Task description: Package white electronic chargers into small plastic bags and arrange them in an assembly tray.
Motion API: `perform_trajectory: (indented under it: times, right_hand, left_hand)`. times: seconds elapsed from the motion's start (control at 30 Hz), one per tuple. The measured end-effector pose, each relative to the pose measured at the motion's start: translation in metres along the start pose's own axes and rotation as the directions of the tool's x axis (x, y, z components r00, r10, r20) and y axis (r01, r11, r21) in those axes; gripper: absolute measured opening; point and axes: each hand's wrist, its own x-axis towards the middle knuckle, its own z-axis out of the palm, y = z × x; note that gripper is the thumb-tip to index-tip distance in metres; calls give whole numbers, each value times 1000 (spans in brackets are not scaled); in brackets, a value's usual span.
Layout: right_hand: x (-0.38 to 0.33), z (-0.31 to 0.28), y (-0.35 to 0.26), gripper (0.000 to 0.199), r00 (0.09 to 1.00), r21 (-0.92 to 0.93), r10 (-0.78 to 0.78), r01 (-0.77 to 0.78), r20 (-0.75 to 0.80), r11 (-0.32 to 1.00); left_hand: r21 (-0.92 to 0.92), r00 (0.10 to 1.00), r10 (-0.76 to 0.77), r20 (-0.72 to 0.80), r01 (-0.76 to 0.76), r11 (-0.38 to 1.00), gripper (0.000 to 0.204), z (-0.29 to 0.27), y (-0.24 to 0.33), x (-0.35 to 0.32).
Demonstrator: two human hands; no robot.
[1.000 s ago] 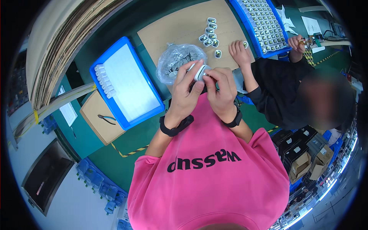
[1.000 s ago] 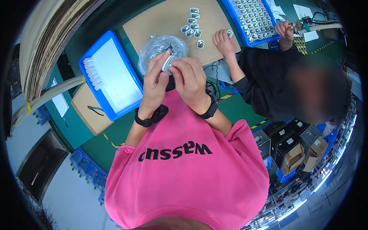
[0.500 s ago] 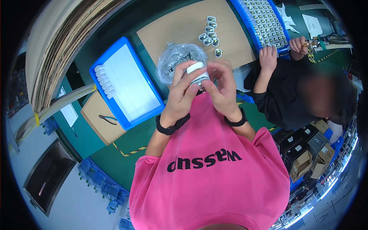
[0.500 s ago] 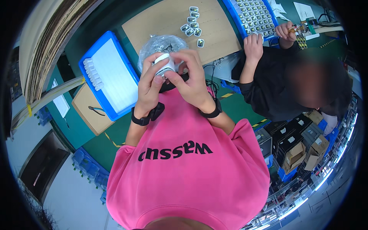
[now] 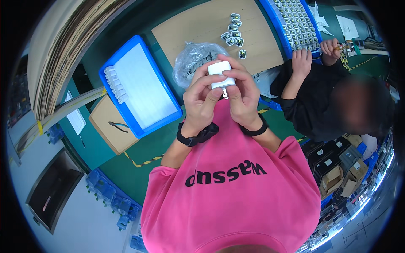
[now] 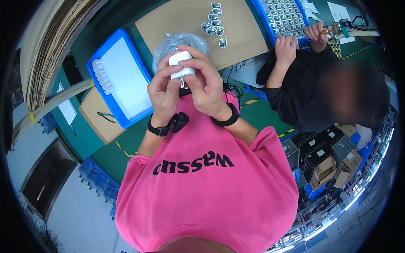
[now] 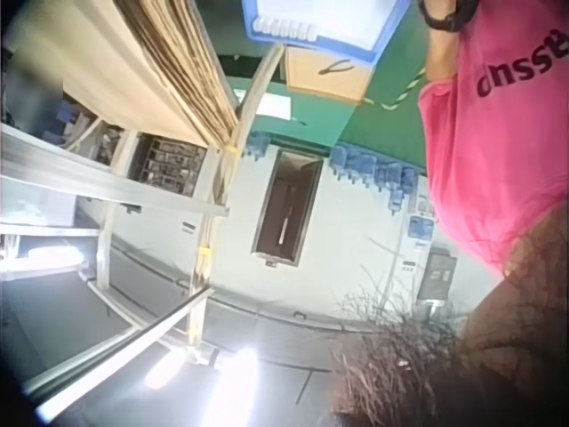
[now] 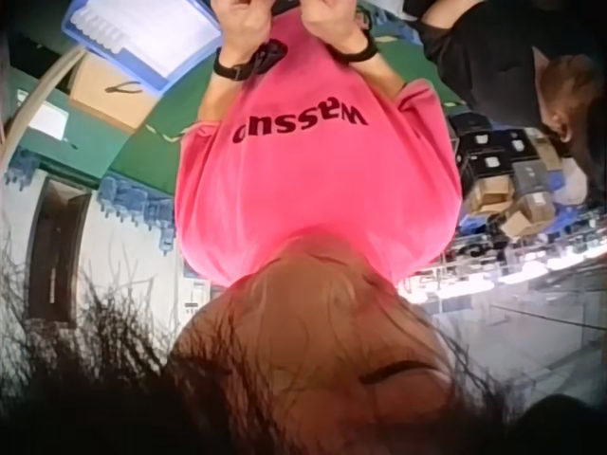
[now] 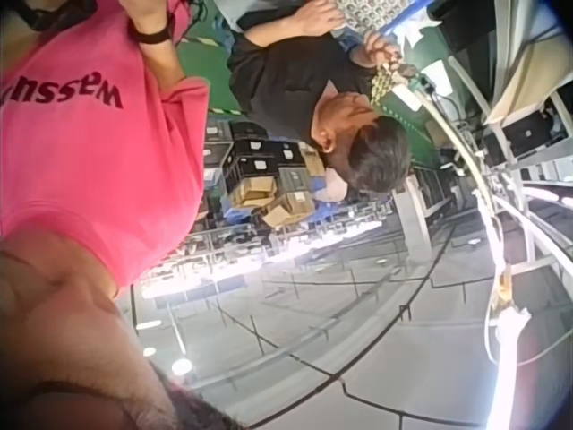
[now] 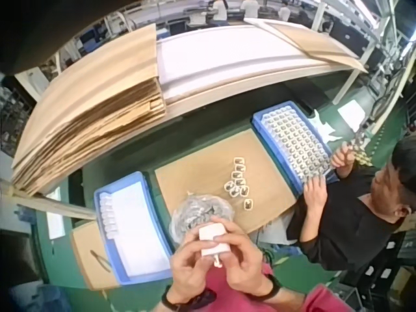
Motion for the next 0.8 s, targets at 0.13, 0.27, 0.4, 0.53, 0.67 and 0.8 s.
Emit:
perform_trajectory:
  times: [0.13,0.27,0.4,0.53,0.67,0.8]
  right_hand:
    - [3,-4,1,27,999,53,29,-30,24,998]
    - [6,-4,0,28,996,53,52,-55,70,997]
    - [10,-8,-3,37,985,-179,68,-39,158,983]
    - [13,-16,4,44,928,-373,123,18,352,928]
    - [11,0,7,41,889,-89,400,-390,222,917]
    - [15,16,14,47,875,-40,326,-335,358,941]
  left_hand:
    - [41,1000,14,-26,-13,999,21,2,0,2]
    - [92,999,38,-9,-37,995,22,-9,-2,2]
    - [72,983,-171,-64,175,982,36,-24,1,-2]
    - [-129,895,-441,-66,431,893,33,-35,10,-6]
    - [-3,902,-428,-54,429,904,48,-40,21,-17]
    - [-13,916,-345,-206,350,937,52,-56,33,-29]
